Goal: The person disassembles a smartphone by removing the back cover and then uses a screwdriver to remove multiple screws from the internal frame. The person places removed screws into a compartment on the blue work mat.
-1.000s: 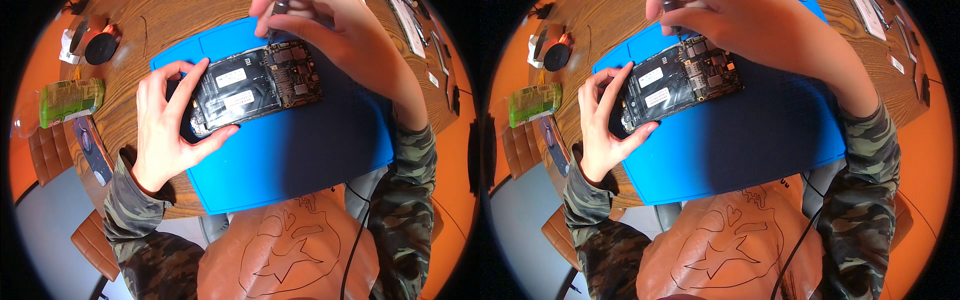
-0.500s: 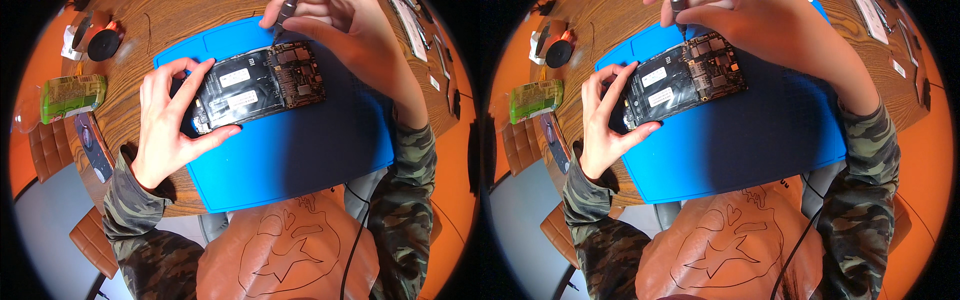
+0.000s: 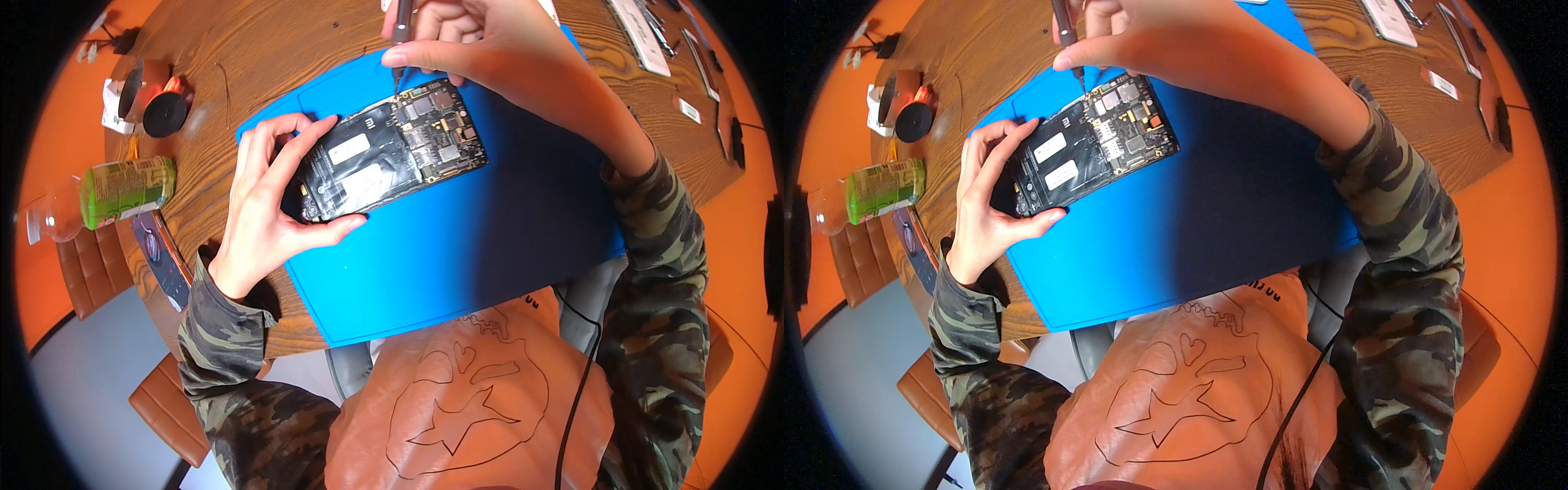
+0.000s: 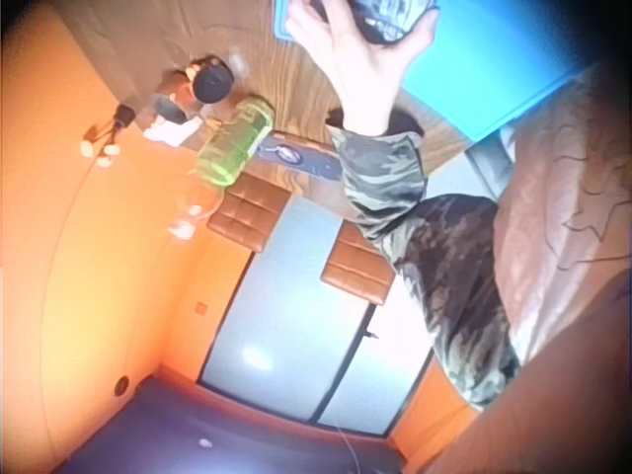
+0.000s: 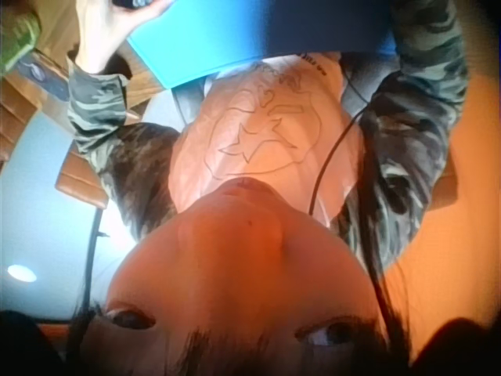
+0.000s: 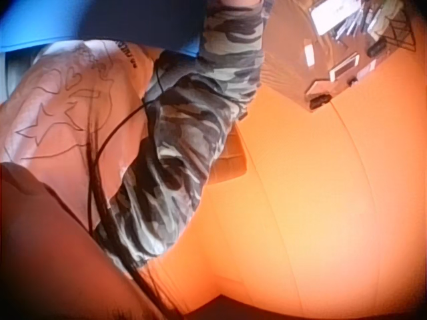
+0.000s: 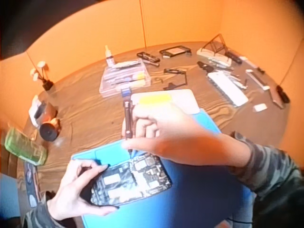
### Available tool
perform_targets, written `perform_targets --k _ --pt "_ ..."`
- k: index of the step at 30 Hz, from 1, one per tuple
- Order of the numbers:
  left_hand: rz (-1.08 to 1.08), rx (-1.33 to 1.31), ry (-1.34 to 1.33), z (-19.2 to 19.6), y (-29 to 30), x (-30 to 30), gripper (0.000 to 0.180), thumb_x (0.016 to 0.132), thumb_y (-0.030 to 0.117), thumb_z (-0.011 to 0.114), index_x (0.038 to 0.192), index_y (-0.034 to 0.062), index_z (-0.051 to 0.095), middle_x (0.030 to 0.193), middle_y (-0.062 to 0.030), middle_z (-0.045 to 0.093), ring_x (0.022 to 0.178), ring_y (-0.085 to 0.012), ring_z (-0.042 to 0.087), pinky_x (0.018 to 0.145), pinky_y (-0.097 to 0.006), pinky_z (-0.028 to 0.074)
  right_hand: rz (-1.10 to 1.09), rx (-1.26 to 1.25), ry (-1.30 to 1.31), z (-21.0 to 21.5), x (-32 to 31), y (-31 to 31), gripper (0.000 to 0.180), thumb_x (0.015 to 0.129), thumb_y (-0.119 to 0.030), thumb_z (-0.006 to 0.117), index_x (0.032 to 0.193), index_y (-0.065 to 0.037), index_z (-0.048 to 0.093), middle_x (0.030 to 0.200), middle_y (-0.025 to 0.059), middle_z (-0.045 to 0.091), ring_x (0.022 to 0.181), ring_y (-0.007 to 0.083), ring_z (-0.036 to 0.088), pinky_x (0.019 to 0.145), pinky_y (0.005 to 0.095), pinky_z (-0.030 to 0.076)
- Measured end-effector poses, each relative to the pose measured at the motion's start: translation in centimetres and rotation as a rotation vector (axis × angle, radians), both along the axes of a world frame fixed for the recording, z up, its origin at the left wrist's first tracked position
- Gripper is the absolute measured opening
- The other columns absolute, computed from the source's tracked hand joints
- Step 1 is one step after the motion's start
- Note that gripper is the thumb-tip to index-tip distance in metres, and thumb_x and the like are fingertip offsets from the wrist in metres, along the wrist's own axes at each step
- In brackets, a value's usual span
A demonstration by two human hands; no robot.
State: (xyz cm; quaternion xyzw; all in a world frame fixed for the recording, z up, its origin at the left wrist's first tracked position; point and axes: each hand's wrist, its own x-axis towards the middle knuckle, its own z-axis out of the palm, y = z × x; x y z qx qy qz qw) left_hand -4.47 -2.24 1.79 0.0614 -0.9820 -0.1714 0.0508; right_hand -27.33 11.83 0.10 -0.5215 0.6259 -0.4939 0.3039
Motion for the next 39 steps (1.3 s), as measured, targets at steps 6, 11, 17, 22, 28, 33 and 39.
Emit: perform_targets --k 6,11,17,22,28,33,39 --pt "-0.066 0.031 -0.049 0.0 0.2 -1.4 0.089 0.052 0.037 0.083 0.128 0.0034 0.052 0.113 -0.0132 0.048 0.109 -0.028 0.047 0.095 -0.039 0.037 0.079 -0.096 0.084 -0.3 -1.1 0.2 0.023 0.085 -0.019 0.066 0.077 0.001 0.059 0.066 0.0071 0.057 0.06 0.0131 0.051 0.055 0.0259 0.041" --pt "-0.108 0.032 0.004 -0.1 1.2 -2.2 0.083 0.058 0.034 0.081 0.129 0.0047 0.05 0.12 -0.0121 0.05 0.108 -0.0296 0.047 0.095 -0.041 0.037 0.1 -0.082 -0.1 -1.6 -1.5 1.5 0.012 0.09 -0.012 0.059 0.096 -0.001 0.06 0.076 -0.0005 0.057 0.061 0.0025 0.049 0.057 0.0177 0.041" --pt "-0.13 -0.086 -0.036 0.1 1.1 -2.2 0.078 0.058 0.036 0.078 0.124 0.0046 0.053 0.125 -0.0113 0.05 0.112 -0.0299 0.046 0.098 -0.041 0.032 -0.043 -0.298 0.083 -4.0 -0.7 1.2 0.01 0.081 -0.01 0.07 0.081 -0.003 0.063 0.064 -0.0048 0.054 0.054 -0.0022 0.043 0.049 0.0153 0.03" --pt "-0.148 -0.095 -0.046 0.0 1.1 -2.3 0.073 0.061 0.035 0.076 0.123 0.0056 0.053 0.125 -0.0109 0.049 0.115 -0.0299 0.046 0.097 -0.042 0.034 -0.038 -0.286 0.121 -3.4 -0.7 1.5 0.009 0.082 -0.009 0.069 0.081 -0.003 0.062 0.063 -0.0049 0.052 0.054 -0.0017 0.041 0.049 0.0164 0.03" --pt "-0.15 -0.083 -0.043 0.0 0.8 -2.0 0.072 0.062 0.036 0.075 0.123 0.0055 0.053 0.124 -0.011 0.048 0.115 -0.0299 0.046 0.097 -0.042 0.033 0.011 -0.271 0.098 -3.1 0.0 1.1 0.007 0.085 -0.008 0.063 0.089 -0.002 0.063 0.065 -0.004 0.051 0.057 0.0006 0.042 0.053 0.0173 0.032" --pt "-0.143 -0.087 -0.039 -0.1 1.0 -2.0 0.071 0.062 0.035 0.075 0.123 0.0055 0.052 0.123 -0.011 0.049 0.114 -0.0298 0.047 0.096 -0.042 0.034 -0.007 -0.255 0.188 -3.2 -0.7 0.8 0.01 0.086 -0.011 0.063 0.085 -0.001 0.061 0.062 -0.0013 0.05 0.056 0.0039 0.042 0.051 0.0195 0.034" --pt "-0.154 -0.093 -0.039 -0.1 1.5 -2.3 0.073 0.061 0.035 0.075 0.124 0.0051 0.052 0.124 -0.0115 0.048 0.113 -0.0304 0.046 0.096 -0.042 0.034 -0.085 -0.307 0.234 -3.4 0.1 1.2 0.007 0.087 -0.01 0.062 0.09 -0.004 0.064 0.057 -0.0047 0.045 0.05 0.0016 0.037 0.046 0.0182 0.029"
